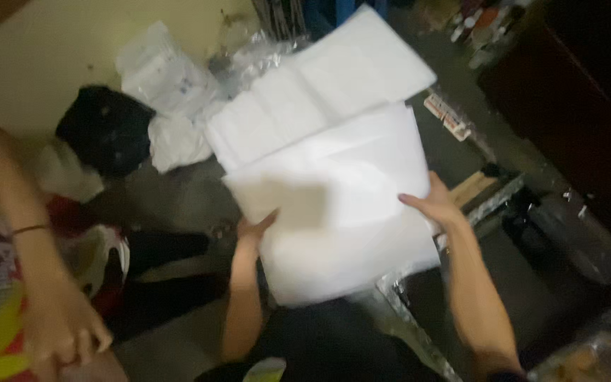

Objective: The person performs screen printing by placing white fabric under a screen frame and using a squeegee to pull ink across the mesh. They repeatedly lift the screen, remove the printed fabric, and replace it with a new piece from a stack to continue the process.

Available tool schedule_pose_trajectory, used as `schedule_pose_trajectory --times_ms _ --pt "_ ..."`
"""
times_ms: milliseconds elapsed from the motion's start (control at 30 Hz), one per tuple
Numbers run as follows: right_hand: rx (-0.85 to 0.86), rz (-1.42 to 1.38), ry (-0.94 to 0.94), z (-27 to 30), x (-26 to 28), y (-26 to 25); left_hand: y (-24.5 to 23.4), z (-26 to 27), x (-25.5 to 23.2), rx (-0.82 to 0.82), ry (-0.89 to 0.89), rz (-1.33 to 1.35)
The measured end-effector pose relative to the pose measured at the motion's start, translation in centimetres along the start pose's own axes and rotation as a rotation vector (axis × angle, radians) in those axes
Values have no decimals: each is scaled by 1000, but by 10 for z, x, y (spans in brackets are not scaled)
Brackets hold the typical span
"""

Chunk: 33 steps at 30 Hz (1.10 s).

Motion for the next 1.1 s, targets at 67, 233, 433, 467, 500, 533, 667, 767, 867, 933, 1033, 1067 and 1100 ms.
schedule_pose_trajectory --times_ms 67,233,433,467,500,533,667,767,867,933,1033,1067,1100 --pt "7 86 190 -20 -58 28 12 22 6 -62 -33 -343" --pt "31 227 319 -83 -134 54 6 58 0 32 -377 -107" --pt "-26 301 402 -96 -138 57 7 47 17 33 -383 156" --pt "-11 308 399 -93 -131 61 1 47 22 19 -388 163" --pt "-11 396 334 -91 -124 64 -3 46 28 73 -413 144" --pt "-21 478 269 -90 -117 65 -4 42 31 136 -435 121" --pt "-57 567 147 -98 -142 76 -14 44 38 213 -401 58" --pt "-74 514 98 -100 -153 73 -9 46 39 171 -408 152" --pt "-82 357 264 -94 -148 69 -5 57 24 117 -443 58" --pt "-121 553 243 -92 -139 67 4 84 -15 174 -492 -153" --pt "-165 611 228 -88 -118 67 3 69 31 -70 47 -352" --pt "-161 618 224 -86 -118 71 11 66 39 -74 42 -346" --pt "-137 627 166 -84 -117 76 18 63 48 -169 42 -522"
Point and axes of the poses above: each hand's wrist, its own z-axis away from the middle knuckle, its own y-axis out of the palm, x = y × z, the point moved 1 cm from there along -z, towards the middle knuckle, and after that the axes turned 9 degrees about -x, right-handed, at the moved point
